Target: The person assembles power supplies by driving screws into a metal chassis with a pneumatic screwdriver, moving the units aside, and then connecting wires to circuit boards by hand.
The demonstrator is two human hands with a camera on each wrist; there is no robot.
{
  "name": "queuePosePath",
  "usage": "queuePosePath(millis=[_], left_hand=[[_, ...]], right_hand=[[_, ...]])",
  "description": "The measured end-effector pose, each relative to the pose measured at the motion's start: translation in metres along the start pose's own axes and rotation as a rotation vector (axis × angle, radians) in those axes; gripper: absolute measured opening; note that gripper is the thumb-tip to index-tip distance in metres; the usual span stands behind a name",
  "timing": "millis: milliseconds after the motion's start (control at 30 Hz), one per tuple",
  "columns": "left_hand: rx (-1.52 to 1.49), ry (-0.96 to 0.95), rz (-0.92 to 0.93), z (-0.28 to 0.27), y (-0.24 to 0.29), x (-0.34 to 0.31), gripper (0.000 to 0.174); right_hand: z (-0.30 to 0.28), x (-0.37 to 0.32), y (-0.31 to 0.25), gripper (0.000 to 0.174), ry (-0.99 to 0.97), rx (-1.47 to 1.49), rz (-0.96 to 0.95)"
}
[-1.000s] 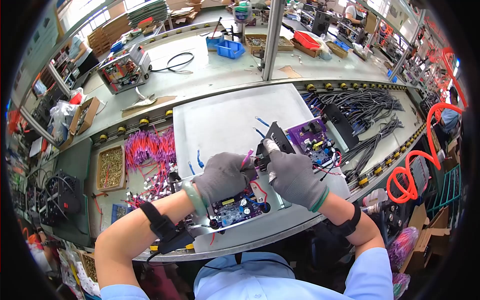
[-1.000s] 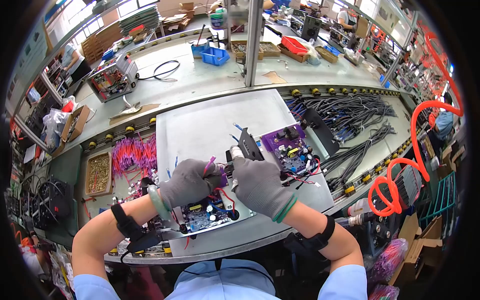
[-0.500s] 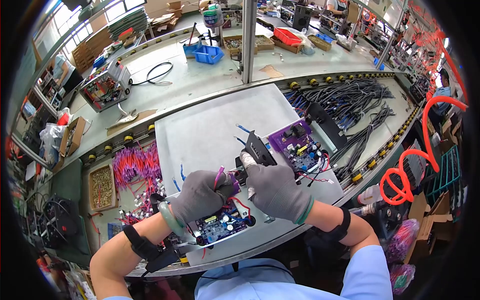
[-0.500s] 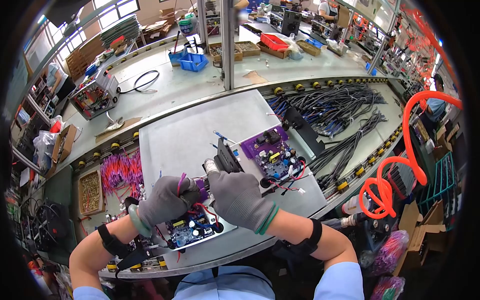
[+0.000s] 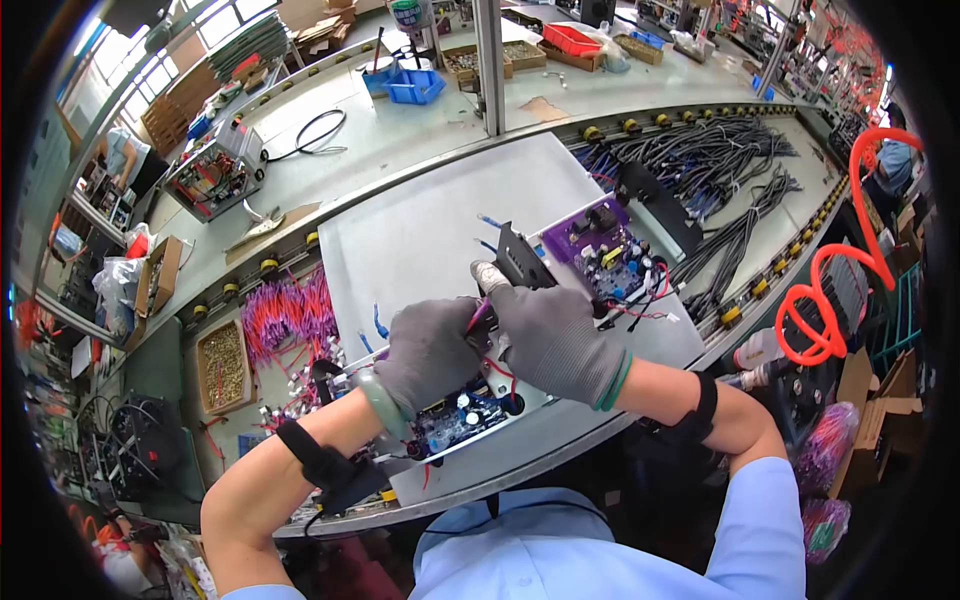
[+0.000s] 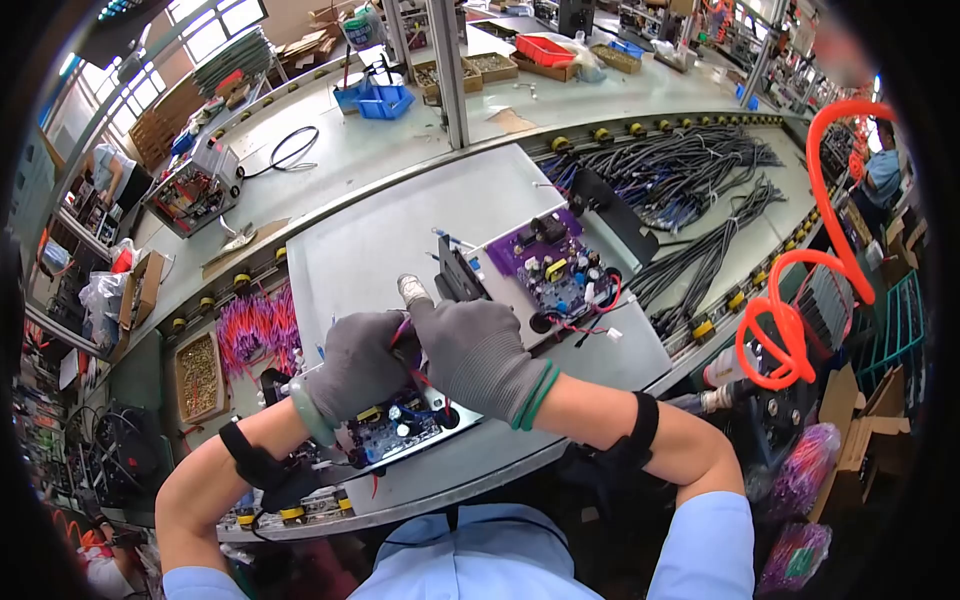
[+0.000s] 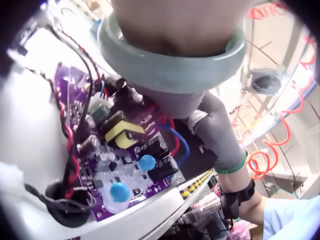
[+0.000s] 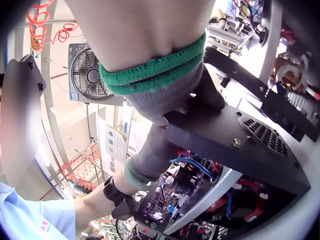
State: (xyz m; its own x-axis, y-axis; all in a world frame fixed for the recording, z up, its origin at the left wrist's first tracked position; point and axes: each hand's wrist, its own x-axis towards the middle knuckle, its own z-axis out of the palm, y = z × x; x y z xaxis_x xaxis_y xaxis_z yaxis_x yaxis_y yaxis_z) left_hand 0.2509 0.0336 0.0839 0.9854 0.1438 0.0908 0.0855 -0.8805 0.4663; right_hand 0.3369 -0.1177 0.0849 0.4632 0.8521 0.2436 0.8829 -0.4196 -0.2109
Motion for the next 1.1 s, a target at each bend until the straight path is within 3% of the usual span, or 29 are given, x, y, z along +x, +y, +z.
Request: queuePosePath(millis=[167,233,367,433,467,500,567,633,700,733,767,833,867,900,967,1100], left_hand=[[-0.003,-0.022,-0.065,-0.007,0.005,0.001,0.013],[0.041,-0.162,-0.105,-0.016,0.010,0.002,0.020],[0.181,0.050,0.076,-0.035,0.021,-0.022,0.018],[-0.189,-0.041,-0.104,-0.044,0.017,-0.034,0.017],[-0.235,-0.084,-0.209,-0.048,0.024,-0.038,0.015],[-0.230,-0.082,-0.214,-0.046,0.026,-0.039,0.015],[-0.804,-0.011,-0.147,-0.035,0.028,-0.041,0.016],[-0.761,-0.017,-0.098,-0.028,0.019,-0.043,0.011],[-0.211,-0.184,0.180,-0.040,0.028,-0.045,0.009],[-0.037,-0.180,0.164,-0.040,0.031,-0.046,0.010],[-0.040,-0.185,0.156,-0.038,0.031,-0.045,0.010],[-0.036,-0.052,-0.132,-0.033,0.025,-0.035,0.010],[-0.187,0.057,-0.123,-0.028,0.015,-0.023,0.007],[-0.140,-0.012,-0.228,-0.026,0.007,-0.012,0.007],[-0.048,0.071,-0.078,-0.017,0.015,-0.009,0.003],[-0.054,0.132,0.013,-0.013,0.002,-0.014,0.003]], right_hand=[[-0.002,0.001,0.001,0.064,0.009,0.053,0.012],[-0.003,0.001,0.004,0.064,0.002,0.068,-0.019],[-0.013,0.005,0.005,0.070,-0.144,0.018,0.024],[-0.016,0.007,0.002,0.069,-0.219,-0.034,0.042],[-0.014,0.007,0.002,0.069,-0.218,-0.026,0.038],[-0.012,0.007,0.003,0.068,-0.205,-0.033,0.030],[-0.011,0.007,0.004,0.068,-0.198,-0.043,0.019],[-0.013,0.004,0.006,0.066,-0.192,0.029,0.012],[-0.019,0.005,0.003,0.062,-0.211,0.006,0.026],[-0.019,0.006,0.002,0.057,-0.222,-0.019,0.031],[-0.017,0.006,0.002,0.057,-0.230,-0.012,0.029],[-0.013,0.005,0.005,0.057,-0.181,-0.015,-0.007],[-0.009,0.004,0.008,0.063,-0.174,0.003,-0.035],[-0.007,0.003,0.008,0.063,-0.182,0.010,-0.037],[-0.005,0.003,0.010,0.062,-0.118,0.033,-0.057],[-0.006,0.004,0.011,0.061,-0.111,0.050,-0.062]])
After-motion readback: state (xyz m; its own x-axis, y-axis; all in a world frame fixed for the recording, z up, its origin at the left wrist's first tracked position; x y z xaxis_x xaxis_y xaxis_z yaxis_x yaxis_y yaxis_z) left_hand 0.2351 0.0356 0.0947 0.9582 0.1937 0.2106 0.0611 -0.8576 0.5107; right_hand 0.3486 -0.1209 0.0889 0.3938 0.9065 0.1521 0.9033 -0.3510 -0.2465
